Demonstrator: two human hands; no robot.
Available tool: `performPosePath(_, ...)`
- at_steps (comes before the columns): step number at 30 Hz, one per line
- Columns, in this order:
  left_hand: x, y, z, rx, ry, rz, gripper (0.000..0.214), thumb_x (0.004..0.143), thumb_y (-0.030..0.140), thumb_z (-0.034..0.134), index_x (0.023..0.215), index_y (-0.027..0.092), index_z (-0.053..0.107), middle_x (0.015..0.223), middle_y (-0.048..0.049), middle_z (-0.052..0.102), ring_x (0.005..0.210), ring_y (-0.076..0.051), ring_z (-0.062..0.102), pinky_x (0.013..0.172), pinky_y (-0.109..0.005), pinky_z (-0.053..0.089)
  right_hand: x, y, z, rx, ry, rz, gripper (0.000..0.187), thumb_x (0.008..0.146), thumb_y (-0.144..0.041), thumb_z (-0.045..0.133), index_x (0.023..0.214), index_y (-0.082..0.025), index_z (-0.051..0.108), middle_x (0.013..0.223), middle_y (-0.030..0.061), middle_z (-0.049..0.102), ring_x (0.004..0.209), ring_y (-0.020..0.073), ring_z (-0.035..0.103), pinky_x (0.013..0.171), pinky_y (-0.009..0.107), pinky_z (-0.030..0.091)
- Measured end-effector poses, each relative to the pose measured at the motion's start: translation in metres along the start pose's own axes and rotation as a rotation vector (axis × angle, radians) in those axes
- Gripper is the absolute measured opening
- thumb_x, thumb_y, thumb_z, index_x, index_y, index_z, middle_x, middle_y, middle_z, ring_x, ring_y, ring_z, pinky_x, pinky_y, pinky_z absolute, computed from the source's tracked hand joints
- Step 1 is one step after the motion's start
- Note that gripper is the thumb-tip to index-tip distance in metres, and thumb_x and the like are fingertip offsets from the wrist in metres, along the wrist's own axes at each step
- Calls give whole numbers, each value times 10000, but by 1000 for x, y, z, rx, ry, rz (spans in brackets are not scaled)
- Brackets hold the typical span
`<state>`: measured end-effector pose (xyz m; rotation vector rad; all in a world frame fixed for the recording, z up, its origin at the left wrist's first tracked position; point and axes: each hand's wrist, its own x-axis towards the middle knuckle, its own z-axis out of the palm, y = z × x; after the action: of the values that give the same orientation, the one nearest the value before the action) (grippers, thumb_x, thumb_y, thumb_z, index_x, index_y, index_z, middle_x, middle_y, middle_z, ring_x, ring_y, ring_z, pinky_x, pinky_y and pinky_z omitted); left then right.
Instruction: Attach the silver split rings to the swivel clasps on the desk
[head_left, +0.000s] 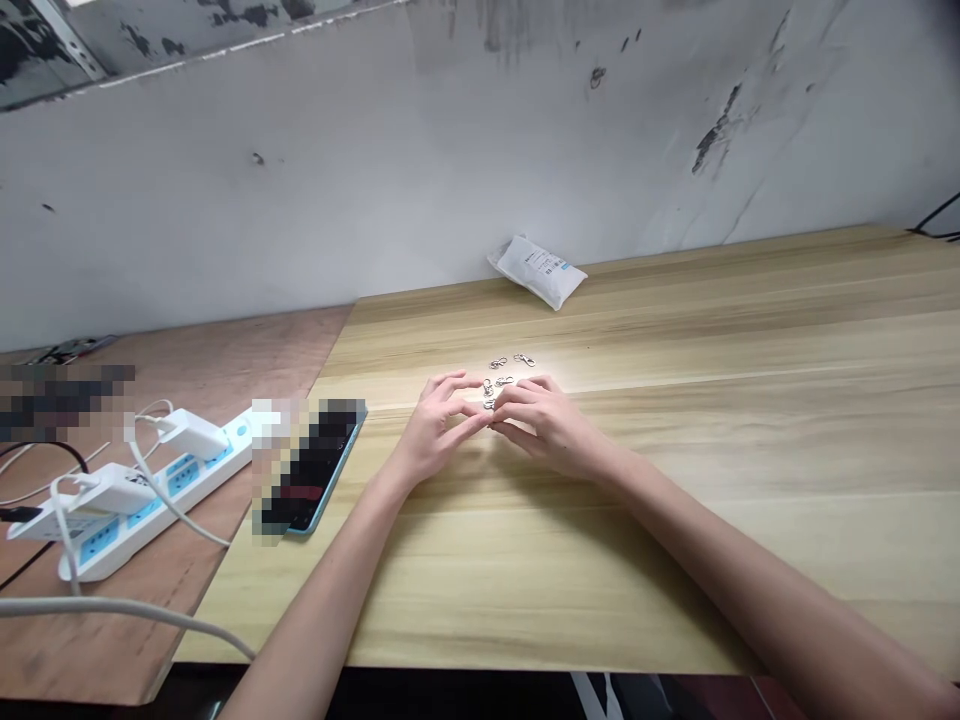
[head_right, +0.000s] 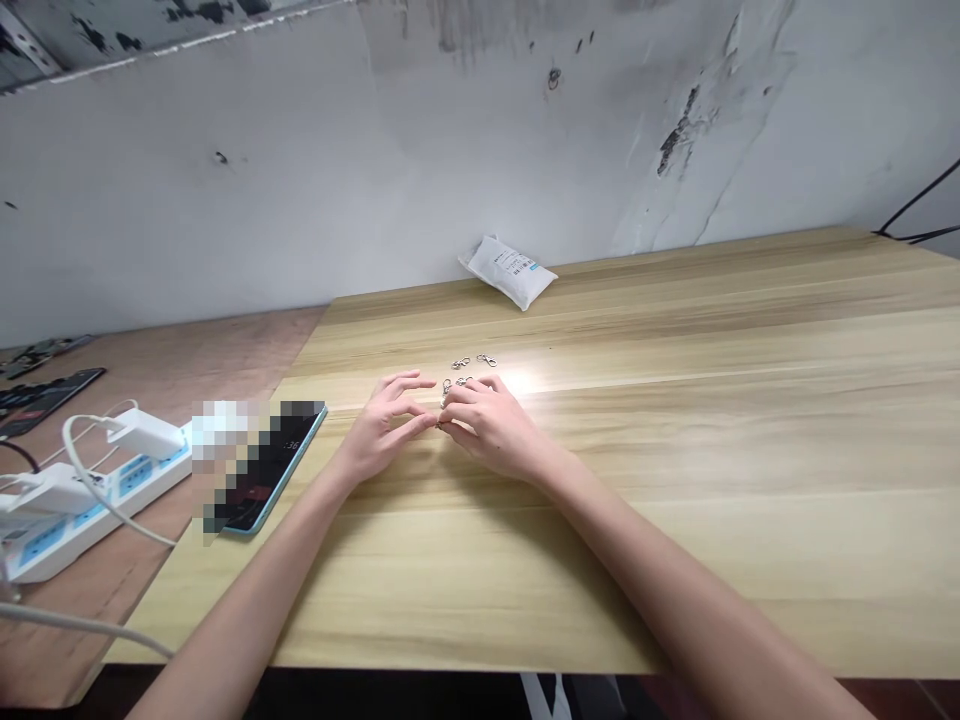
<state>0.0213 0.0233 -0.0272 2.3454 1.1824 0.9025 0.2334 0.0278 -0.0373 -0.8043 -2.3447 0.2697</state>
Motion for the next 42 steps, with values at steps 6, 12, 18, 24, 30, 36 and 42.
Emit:
performPosePath(6,-2,2,-8,-142,-97,-94,183,870,365,643,1012,280,719,1357,-40,546,1340,-241,395,1130,-479,323,-1,0,-4,79,-67,73,136,940,-208,504,866,-198,617,909,50,668,891,189,573,855,365,341)
performPosePath(12,0,4,-8,-276,-128,-109,185,835,336,693,1015,310,726,1371,-30,537,1334,-232,423,1136,-471,319,0,-4,-8,224,-72,118,153,958,-234,500,861,-200,612,918,42,645,919,190,568,876,374,356)
performPosePath(18,0,3,-8,-341,-84,-131,122,805,352,722,905,285,743,1360,-33,551,1338,-244,422,1137,-483,306,1,-9,-10,366,-95,155,177,969,-274,494,875,-207,627,937,45,638,887,183,573,817,342,390)
performPosePath(24,0,1,-4,-230,-57,-148,149,853,383,660,873,262,744,1362,-47,546,1331,-261,418,1135,-509,288,0,-4,-5,119,-61,47,155,969,-228,478,886,-199,605,862,35,641,868,180,558,876,368,346)
performPosePath(30,-1,4,-1,-172,-72,-131,173,875,378,631,973,270,723,1346,-56,558,1328,-257,417,1124,-509,307,0,-3,-5,93,-75,54,153,962,-223,478,872,-196,599,862,45,641,865,189,551,856,370,345)
performPosePath(36,0,9,-5,-194,-52,-64,159,833,342,694,980,290,727,1369,-45,539,1339,-235,413,1122,-471,335,0,-7,-8,243,-49,108,158,958,-237,495,850,-198,602,875,47,640,893,193,564,859,368,364)
performPosePath(42,-1,8,-5,-218,-2,-41,127,803,321,730,922,278,737,1346,-42,563,1344,-231,410,1129,-479,327,1,-8,-11,359,-77,148,173,962,-255,498,843,-196,608,861,40,639,858,181,557,816,346,400)
